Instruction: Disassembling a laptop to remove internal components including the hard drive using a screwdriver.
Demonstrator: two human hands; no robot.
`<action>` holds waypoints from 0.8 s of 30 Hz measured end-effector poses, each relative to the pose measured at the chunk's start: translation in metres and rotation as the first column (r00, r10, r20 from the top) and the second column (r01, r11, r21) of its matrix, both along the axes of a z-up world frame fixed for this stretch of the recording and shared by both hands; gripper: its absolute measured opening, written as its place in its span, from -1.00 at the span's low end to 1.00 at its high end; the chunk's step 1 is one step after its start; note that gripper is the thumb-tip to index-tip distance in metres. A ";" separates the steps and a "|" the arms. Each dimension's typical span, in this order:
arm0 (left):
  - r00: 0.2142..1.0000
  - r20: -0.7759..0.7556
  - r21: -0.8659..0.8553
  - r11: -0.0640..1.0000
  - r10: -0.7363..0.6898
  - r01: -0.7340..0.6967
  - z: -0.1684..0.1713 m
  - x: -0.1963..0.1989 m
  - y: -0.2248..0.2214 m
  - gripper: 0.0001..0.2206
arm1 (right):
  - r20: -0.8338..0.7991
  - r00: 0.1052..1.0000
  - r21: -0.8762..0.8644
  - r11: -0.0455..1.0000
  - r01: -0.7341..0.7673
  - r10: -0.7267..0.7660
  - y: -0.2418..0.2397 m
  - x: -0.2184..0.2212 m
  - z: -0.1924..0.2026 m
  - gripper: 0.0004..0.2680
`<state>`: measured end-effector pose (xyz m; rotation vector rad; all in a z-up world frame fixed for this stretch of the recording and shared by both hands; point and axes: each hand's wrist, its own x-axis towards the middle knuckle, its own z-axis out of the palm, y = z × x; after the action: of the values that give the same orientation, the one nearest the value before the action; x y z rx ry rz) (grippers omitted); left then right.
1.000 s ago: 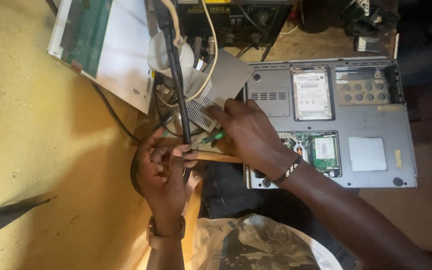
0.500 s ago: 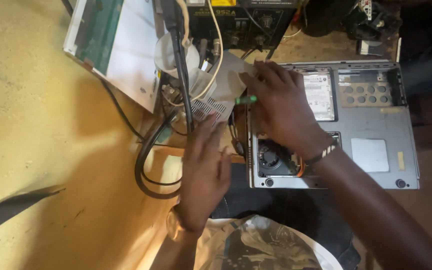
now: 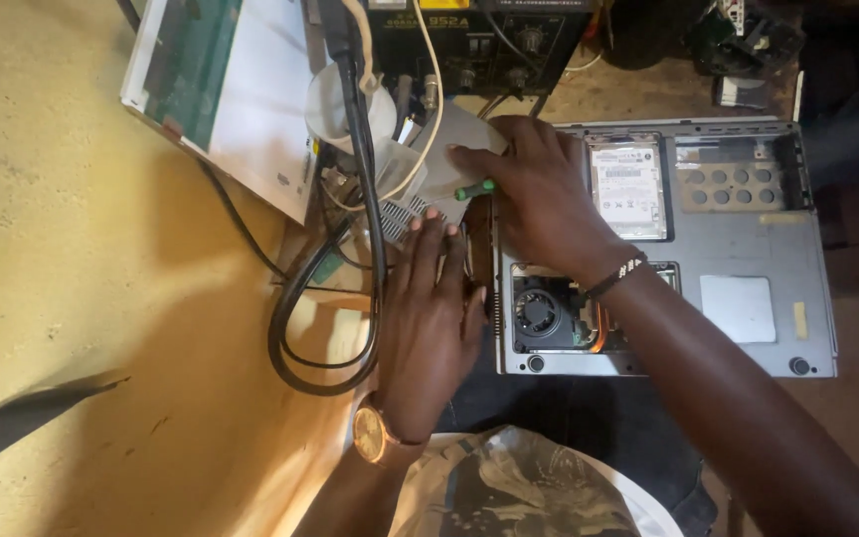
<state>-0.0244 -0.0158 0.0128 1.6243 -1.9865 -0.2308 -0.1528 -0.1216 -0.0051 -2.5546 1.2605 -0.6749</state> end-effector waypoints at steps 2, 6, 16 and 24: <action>0.999 0.024 -0.027 0.999 0.020 -0.020 -0.005 0.000 0.002 -0.59 | 0.033 0.999 0.011 1.000 -0.010 0.009 -0.001 0.001 0.001 -0.62; 0.996 0.043 -0.068 0.995 0.081 -0.078 -0.002 -0.002 0.003 -0.57 | 0.057 0.997 0.003 0.999 -0.046 0.045 -0.004 0.005 0.002 -0.62; 0.997 0.063 -0.040 0.998 0.050 -0.048 -0.012 -0.003 0.000 -0.52 | -0.100 0.993 0.033 0.997 -0.064 0.067 -0.004 -0.017 0.034 -0.50; 0.966 -0.213 -0.071 0.988 -0.148 0.136 -0.013 -0.010 0.003 -0.61 | 0.341 0.922 0.172 0.977 0.129 -0.182 0.057 -0.106 0.072 -0.79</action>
<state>-0.0340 -0.0131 -0.0002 1.3601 -1.9234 -0.3881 -0.2590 -0.0648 0.0670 -2.1079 1.3361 -0.9853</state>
